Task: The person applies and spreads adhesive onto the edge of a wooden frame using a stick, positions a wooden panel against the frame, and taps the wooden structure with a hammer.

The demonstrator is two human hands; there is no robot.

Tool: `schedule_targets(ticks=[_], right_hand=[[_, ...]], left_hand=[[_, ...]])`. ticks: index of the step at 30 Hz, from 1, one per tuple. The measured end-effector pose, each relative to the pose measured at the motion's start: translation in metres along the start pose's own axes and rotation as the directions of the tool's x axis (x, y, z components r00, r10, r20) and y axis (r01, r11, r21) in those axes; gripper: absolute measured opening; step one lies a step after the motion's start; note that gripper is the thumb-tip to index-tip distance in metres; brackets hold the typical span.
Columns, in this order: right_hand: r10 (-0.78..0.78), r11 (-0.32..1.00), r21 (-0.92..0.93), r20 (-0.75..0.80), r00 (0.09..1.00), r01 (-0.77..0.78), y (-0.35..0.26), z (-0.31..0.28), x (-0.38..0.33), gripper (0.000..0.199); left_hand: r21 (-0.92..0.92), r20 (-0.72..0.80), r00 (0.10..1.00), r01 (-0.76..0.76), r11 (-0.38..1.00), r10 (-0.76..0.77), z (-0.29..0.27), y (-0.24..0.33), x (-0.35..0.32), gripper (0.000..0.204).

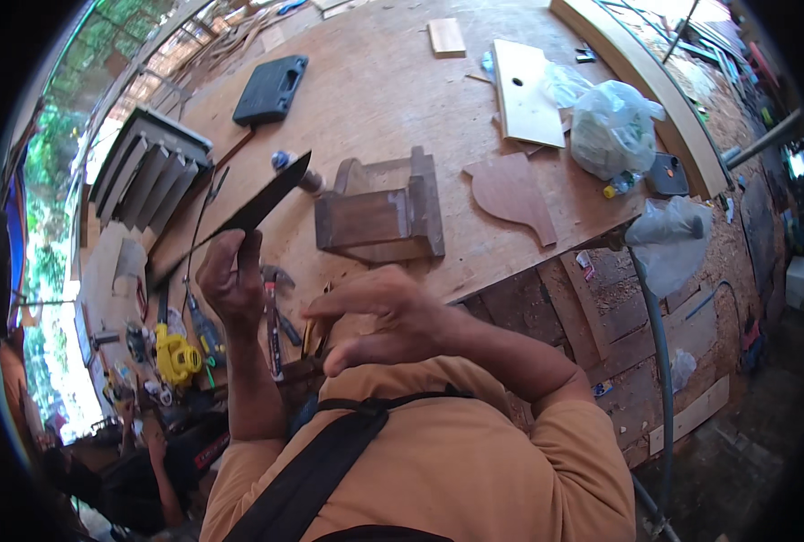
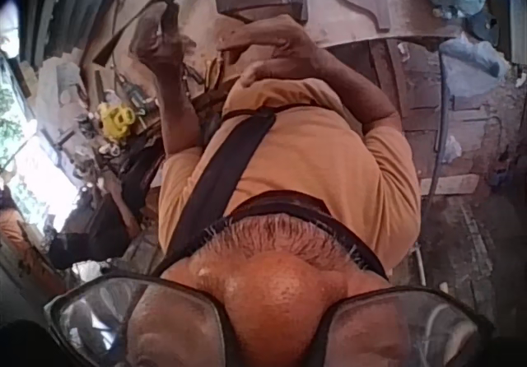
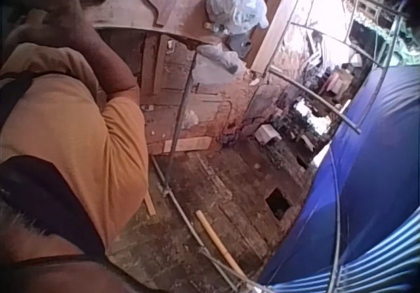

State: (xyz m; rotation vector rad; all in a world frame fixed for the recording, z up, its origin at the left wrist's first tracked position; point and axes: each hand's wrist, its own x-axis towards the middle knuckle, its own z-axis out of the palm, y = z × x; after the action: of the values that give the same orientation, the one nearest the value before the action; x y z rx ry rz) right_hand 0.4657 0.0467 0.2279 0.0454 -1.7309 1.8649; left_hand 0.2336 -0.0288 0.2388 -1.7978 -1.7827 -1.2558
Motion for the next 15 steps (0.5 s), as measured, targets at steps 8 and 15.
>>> schedule_targets(ticks=[8,15], right_hand=[[-0.203,0.838,-0.541,-0.437,0.876,-0.076,0.022,-0.031,0.042,0.055],[0.331,0.927,-0.079,-0.293,0.897,-0.368,0.035,-0.016,0.063,0.035]], left_hand=[[-0.659,0.347,0.631,0.691,0.298,-0.694,-0.023,0.004,-0.019,0.027],[-0.591,0.407,0.565,0.762,0.264,-0.718,-0.032,0.0,-0.047,0.03]])
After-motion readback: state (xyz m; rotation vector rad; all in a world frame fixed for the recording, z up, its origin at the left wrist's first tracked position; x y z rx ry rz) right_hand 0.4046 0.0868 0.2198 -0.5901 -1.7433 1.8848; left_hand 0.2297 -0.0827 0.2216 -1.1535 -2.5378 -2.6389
